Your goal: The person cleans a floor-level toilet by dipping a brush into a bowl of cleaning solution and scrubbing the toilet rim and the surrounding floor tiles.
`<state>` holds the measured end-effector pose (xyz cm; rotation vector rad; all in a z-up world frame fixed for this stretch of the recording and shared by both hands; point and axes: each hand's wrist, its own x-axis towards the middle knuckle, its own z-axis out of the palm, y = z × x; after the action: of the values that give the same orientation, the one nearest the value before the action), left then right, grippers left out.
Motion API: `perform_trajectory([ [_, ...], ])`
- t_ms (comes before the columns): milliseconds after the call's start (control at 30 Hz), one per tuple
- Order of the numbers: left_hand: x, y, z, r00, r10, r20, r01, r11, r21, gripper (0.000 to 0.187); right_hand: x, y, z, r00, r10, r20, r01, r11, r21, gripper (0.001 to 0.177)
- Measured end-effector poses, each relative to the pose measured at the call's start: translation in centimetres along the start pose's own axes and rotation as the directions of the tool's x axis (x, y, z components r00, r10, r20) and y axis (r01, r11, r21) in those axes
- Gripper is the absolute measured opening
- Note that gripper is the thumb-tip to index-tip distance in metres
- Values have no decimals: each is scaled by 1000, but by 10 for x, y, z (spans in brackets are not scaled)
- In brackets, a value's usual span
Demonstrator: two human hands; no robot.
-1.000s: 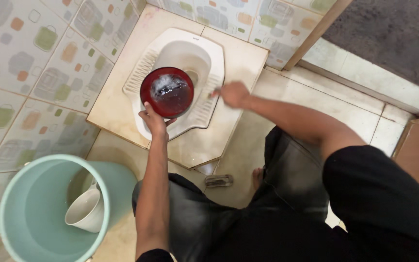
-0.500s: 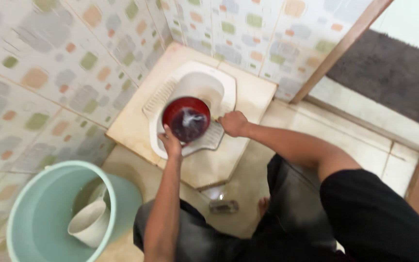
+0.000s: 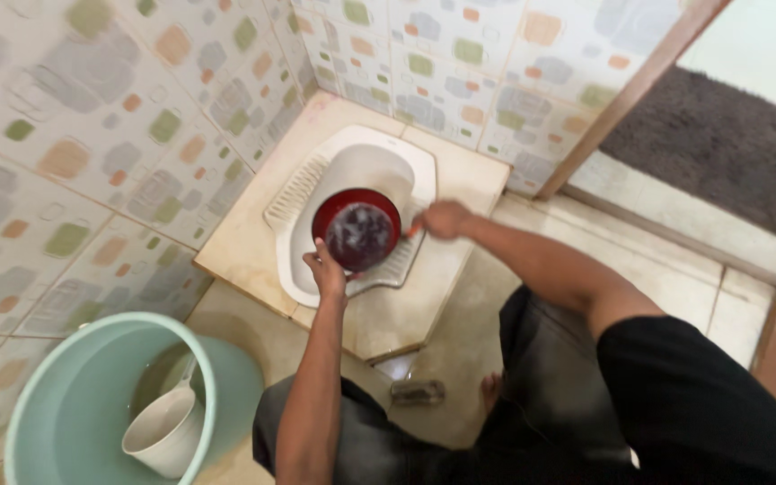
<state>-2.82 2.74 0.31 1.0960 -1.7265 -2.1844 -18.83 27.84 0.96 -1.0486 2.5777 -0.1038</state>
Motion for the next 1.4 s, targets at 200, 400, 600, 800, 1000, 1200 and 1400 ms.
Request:
perform_trajectory([
  [200, 0, 3, -7, 999, 1, -32, -2, 1000, -18, 63, -3, 37, -22, 942, 313, -124, -318, 948, -22, 44],
  [400, 9, 5, -9, 999, 20, -49, -23, 998, -66, 61, -11, -37, -5, 1000, -4, -6, 4, 996, -87, 58],
  [600, 9, 1, -10, 1000, 11, -28, -12, 998, -68, 60, -8, 0, -13, 1000, 20, -17, -22, 989, -143, 38],
  [800, 7, 5, -9, 1000, 21, -23, -23, 996, -87, 60, -25, 53, -20, 919, 372, -132, -370, 928, 43, 37],
  [1000, 8, 2, 5, 1000, 17, -15, -18, 995, -97, 58, -42, -18, 22, 980, 184, 74, -186, 982, 23, 32],
  [1200, 5, 3, 6, 1000, 22, -15, -23, 997, -71, 58, -42, -24, 68, 996, 4, 90, -18, 987, 159, 34],
  [1400, -3, 10, 0, 1000, 3, -7, -3, 999, -46, 58, -29, 41, 7, 926, 375, -33, -370, 923, 106, 34],
])
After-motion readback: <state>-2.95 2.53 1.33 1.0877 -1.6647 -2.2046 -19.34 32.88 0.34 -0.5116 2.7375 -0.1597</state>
